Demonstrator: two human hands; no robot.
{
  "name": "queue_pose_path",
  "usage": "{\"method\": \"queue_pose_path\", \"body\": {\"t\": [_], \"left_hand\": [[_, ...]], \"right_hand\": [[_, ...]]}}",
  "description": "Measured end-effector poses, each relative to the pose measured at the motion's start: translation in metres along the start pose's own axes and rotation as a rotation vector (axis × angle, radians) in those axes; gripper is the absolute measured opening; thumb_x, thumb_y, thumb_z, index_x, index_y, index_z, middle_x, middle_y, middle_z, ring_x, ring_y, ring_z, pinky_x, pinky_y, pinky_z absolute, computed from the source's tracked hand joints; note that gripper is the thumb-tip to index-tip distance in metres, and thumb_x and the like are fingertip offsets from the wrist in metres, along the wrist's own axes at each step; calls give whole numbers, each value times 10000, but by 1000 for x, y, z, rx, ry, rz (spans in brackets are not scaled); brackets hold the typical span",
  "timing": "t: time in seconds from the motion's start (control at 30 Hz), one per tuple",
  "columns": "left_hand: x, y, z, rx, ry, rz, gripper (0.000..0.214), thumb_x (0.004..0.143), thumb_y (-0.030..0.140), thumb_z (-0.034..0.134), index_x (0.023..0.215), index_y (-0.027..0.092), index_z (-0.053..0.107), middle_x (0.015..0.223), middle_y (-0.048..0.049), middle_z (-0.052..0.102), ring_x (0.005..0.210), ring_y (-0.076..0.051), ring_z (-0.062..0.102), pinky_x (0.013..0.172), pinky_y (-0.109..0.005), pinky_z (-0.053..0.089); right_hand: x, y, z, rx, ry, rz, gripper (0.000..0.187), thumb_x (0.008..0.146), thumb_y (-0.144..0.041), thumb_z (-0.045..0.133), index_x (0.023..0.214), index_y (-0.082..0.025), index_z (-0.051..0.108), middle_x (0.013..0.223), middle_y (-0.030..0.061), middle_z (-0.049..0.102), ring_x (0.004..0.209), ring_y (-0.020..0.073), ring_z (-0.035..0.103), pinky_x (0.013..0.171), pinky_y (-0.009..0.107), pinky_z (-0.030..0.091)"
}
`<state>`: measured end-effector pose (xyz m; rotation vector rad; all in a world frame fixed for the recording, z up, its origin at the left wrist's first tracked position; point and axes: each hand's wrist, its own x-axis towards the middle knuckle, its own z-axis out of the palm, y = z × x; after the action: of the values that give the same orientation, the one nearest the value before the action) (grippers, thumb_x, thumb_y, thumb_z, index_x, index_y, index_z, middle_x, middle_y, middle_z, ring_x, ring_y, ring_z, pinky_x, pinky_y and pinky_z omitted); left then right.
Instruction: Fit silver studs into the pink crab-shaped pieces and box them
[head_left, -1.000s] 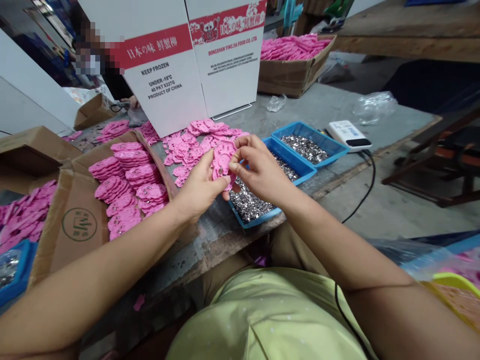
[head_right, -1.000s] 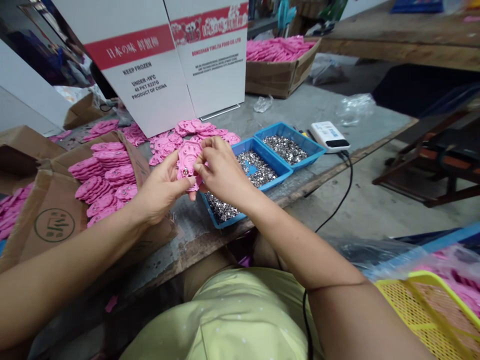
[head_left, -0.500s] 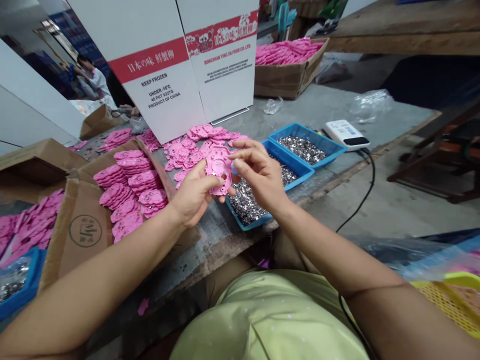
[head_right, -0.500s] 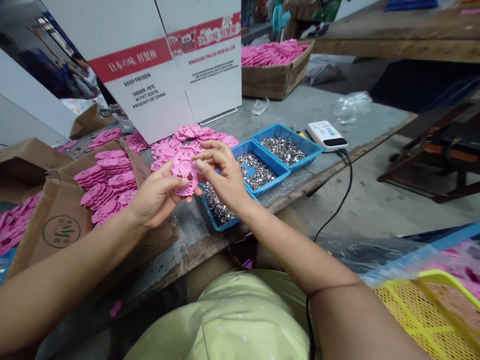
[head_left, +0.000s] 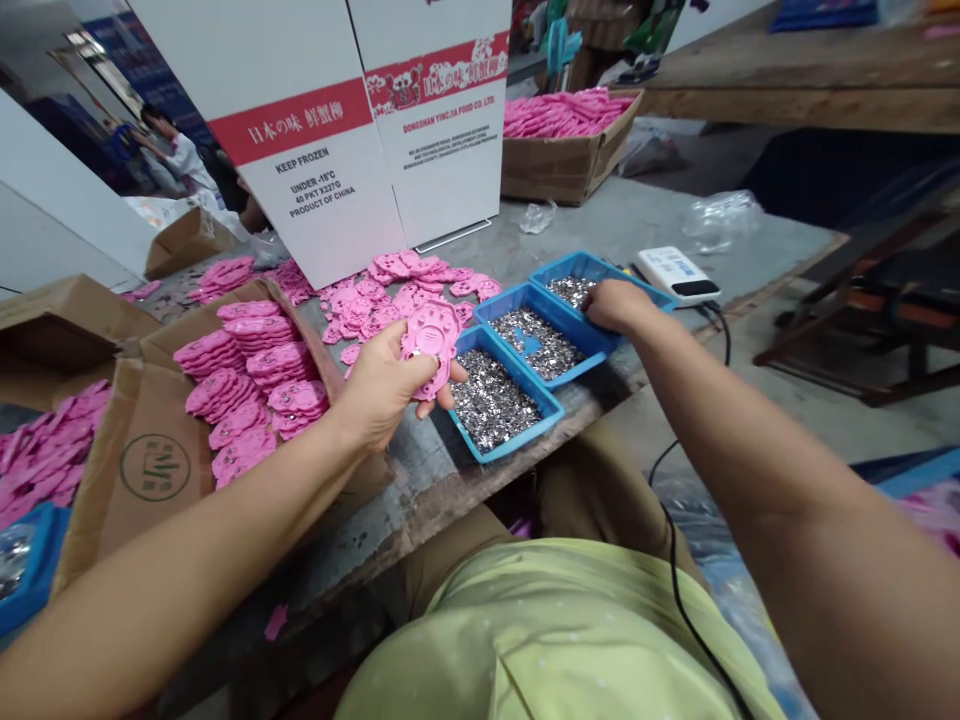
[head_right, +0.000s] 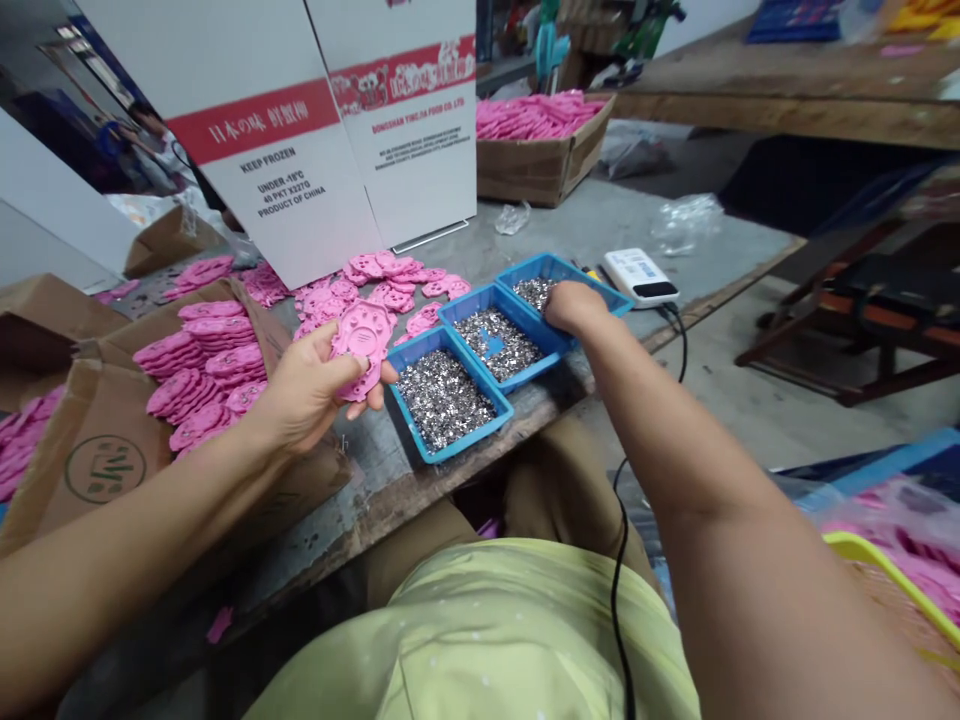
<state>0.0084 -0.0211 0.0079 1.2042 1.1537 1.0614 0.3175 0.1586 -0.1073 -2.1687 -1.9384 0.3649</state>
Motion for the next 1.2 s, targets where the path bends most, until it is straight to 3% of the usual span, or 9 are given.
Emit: {"method": "queue_pose_path", "body": {"t": [0.27, 0.5, 0.7, 0.93, 1.07, 1.2], "left_hand": [[3, 2, -1, -48, 63, -116, 305, 690, 112, 675, 957, 159, 536, 759, -61, 751, 480, -128, 637, 381, -199, 386], [4, 2, -2, -76, 89, -140, 239, 739, 99, 686, 938, 148, 562, 763, -74, 755, 490, -136, 648, 392, -202, 401], [4, 1, -3, -74, 89, -139, 212, 757, 91, 674, 938, 137, 575, 778, -83, 763, 498, -130, 648, 401, -198, 417], [5, 0, -4, -85, 83, -134, 261, 747, 91, 685, 979, 139, 577, 792, -90, 764, 514, -147, 668, 403, -210, 427], [4, -1, -4, -91, 90, -132, 241, 764, 82, 651, 982, 139, 567, 784, -86, 765, 521, -149, 675, 407, -204, 432], [4, -2, -4, -120, 88, -122, 188, 820, 63, 592, 990, 138, 566, 795, -81, 770, 529, -149, 684, 422, -205, 454]], "right_hand": [[-4, 5, 11, 17, 46, 52, 186, 912, -212, 652, 985, -136, 805, 1169, 244, 763, 1149, 367, 690, 955, 446, 527], [-8, 7, 9, 112, 148, 90, 247, 894, -125, 607, 1053, -85, 793, 1169, 257, 765, 1145, 346, 686, 966, 420, 491], [-10, 7, 9, 164, 162, 88, 316, 893, -88, 580, 1125, -110, 793, 1232, 236, 767, 1197, 349, 683, 985, 414, 498], [-8, 8, 11, 226, 225, 109, 240, 922, -152, 606, 1064, -124, 798, 1208, 224, 778, 1202, 334, 686, 1000, 411, 500], [-7, 13, 11, 352, 309, 130, 199, 855, -128, 644, 998, -132, 783, 1117, 197, 798, 1095, 311, 716, 963, 404, 522], [-12, 6, 11, 684, 436, 143, 183, 763, -109, 663, 912, -165, 754, 829, 81, 762, 731, 228, 684, 738, 371, 552]]}}
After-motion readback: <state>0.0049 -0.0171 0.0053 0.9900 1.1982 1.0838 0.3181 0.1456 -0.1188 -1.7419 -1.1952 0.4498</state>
